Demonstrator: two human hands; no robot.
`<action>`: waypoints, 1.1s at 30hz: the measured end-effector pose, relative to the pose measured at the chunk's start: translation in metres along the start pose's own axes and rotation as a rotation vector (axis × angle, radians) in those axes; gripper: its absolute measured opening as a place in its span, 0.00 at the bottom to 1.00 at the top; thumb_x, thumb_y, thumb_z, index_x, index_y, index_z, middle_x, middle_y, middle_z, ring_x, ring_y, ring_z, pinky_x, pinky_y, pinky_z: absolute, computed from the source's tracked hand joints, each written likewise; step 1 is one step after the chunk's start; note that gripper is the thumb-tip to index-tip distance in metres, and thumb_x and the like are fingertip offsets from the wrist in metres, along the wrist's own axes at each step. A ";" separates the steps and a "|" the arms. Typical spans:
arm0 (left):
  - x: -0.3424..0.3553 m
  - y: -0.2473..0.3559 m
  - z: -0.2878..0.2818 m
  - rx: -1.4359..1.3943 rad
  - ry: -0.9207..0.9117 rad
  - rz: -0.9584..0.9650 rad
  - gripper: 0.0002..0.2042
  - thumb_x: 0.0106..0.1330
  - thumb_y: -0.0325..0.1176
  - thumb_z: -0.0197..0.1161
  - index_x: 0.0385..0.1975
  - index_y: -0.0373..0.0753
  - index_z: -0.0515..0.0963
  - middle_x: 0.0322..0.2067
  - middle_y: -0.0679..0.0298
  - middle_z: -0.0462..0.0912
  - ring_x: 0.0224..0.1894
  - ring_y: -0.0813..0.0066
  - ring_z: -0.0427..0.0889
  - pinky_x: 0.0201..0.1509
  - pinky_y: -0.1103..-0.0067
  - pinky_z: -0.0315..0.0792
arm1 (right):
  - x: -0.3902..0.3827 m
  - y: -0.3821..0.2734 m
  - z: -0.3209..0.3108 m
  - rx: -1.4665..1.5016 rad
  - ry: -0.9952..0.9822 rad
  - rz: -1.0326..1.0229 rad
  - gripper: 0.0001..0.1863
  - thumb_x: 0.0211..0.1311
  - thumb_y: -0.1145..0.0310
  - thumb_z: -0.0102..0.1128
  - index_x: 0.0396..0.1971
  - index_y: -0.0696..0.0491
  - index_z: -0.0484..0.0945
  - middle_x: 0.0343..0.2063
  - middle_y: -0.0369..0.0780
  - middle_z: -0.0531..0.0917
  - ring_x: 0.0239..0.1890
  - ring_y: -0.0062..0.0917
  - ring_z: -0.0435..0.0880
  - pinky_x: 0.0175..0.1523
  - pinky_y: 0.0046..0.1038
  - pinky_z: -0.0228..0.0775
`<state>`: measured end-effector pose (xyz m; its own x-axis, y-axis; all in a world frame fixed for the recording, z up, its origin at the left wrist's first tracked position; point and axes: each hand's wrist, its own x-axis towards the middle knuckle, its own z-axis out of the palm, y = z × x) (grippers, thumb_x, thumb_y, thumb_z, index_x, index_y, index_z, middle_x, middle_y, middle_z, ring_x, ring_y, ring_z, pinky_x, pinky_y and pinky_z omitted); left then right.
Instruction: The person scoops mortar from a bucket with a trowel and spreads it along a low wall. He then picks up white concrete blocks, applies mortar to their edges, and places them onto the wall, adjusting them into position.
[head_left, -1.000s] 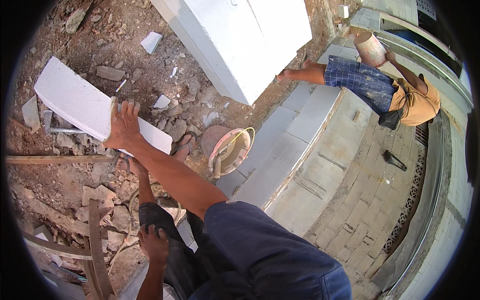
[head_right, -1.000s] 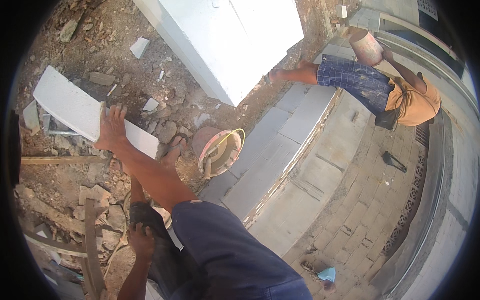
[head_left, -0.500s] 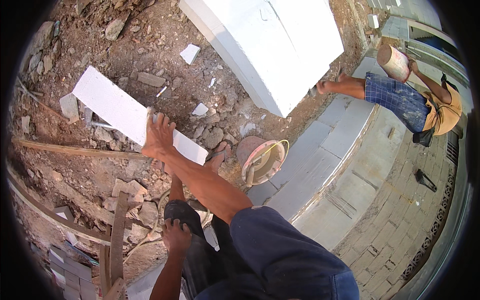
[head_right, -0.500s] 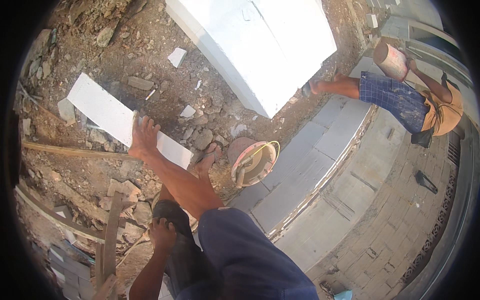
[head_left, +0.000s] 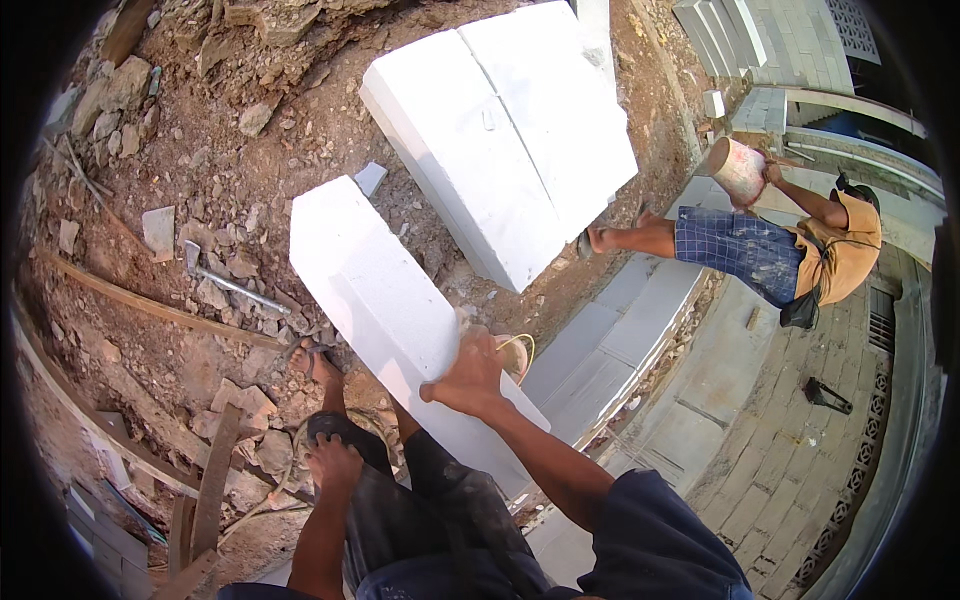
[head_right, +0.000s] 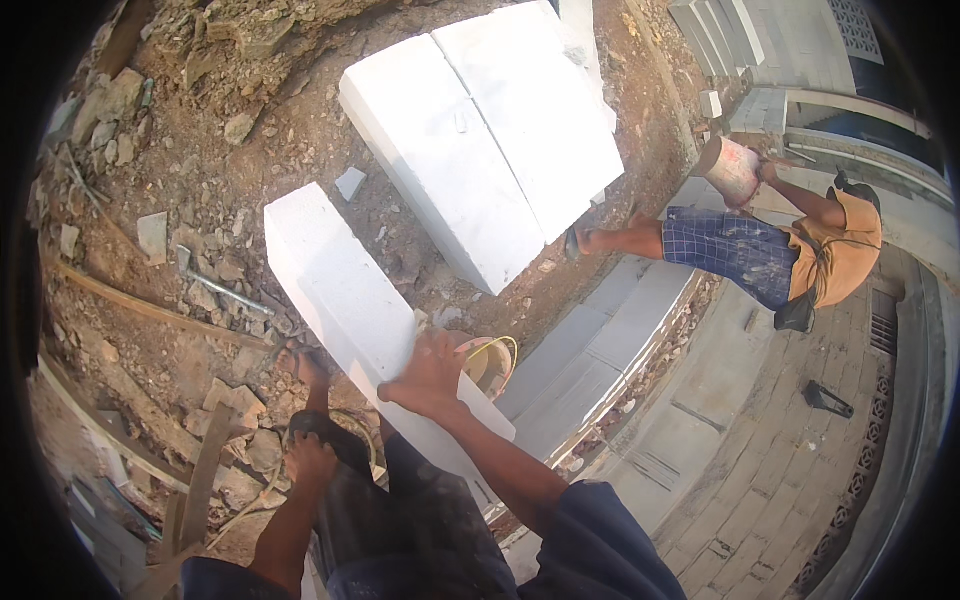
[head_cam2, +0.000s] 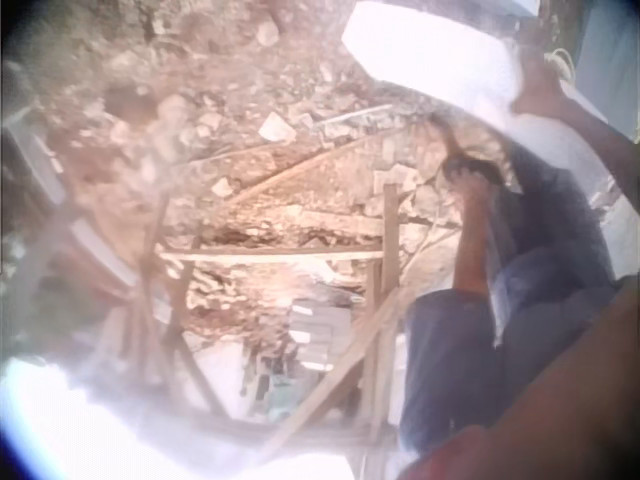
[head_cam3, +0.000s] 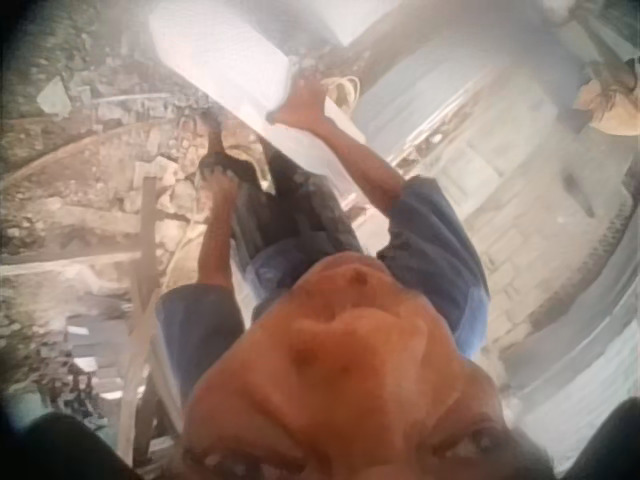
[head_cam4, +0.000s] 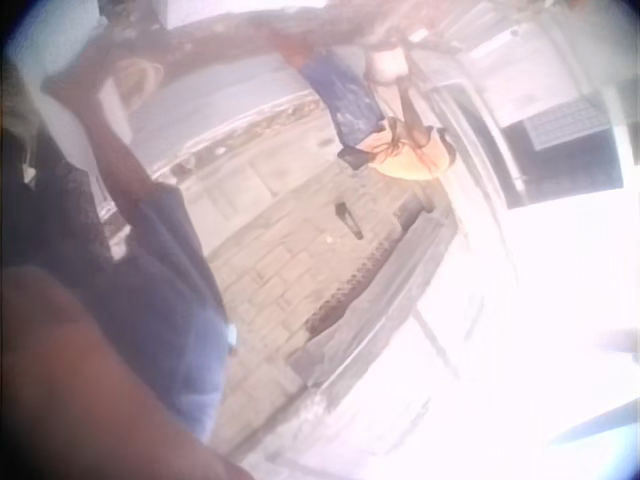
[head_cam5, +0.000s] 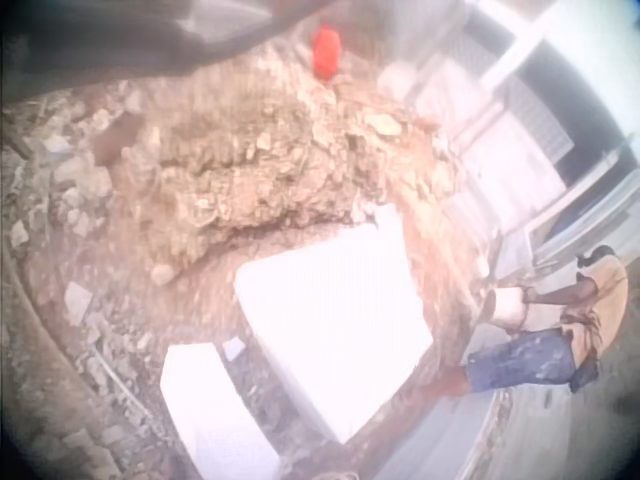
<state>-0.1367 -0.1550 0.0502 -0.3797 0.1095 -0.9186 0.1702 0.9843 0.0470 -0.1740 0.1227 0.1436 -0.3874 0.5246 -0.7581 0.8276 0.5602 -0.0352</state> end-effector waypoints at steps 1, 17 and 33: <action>-0.001 0.002 0.001 0.003 0.017 0.016 0.20 0.63 0.42 0.59 0.49 0.36 0.78 0.54 0.53 0.73 0.61 0.53 0.70 0.60 0.59 0.69 | -0.015 0.019 -0.019 0.001 0.030 0.031 0.54 0.24 0.55 0.74 0.57 0.67 0.64 0.52 0.52 0.69 0.62 0.46 0.64 0.66 0.45 0.54; 0.003 0.011 0.006 -0.003 0.008 -0.027 0.20 0.62 0.42 0.58 0.50 0.37 0.79 0.58 0.53 0.72 0.65 0.49 0.65 0.61 0.58 0.69 | 0.148 0.137 -0.205 0.595 0.585 0.214 0.49 0.26 0.65 0.79 0.53 0.72 0.66 0.45 0.54 0.79 0.45 0.44 0.82 0.48 0.40 0.79; -0.007 0.052 0.013 0.061 0.080 -0.043 0.18 0.60 0.38 0.62 0.46 0.35 0.80 0.56 0.50 0.73 0.58 0.49 0.72 0.59 0.58 0.69 | 0.208 0.094 -0.156 0.305 0.711 0.335 0.58 0.40 0.49 0.69 0.66 0.70 0.53 0.64 0.59 0.56 0.65 0.48 0.57 0.67 0.48 0.46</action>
<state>-0.1134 -0.1066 0.0542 -0.4590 0.0808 -0.8848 0.2061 0.9784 -0.0176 -0.2401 0.3846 0.0836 -0.1810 0.9682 -0.1730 0.9782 0.1590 -0.1333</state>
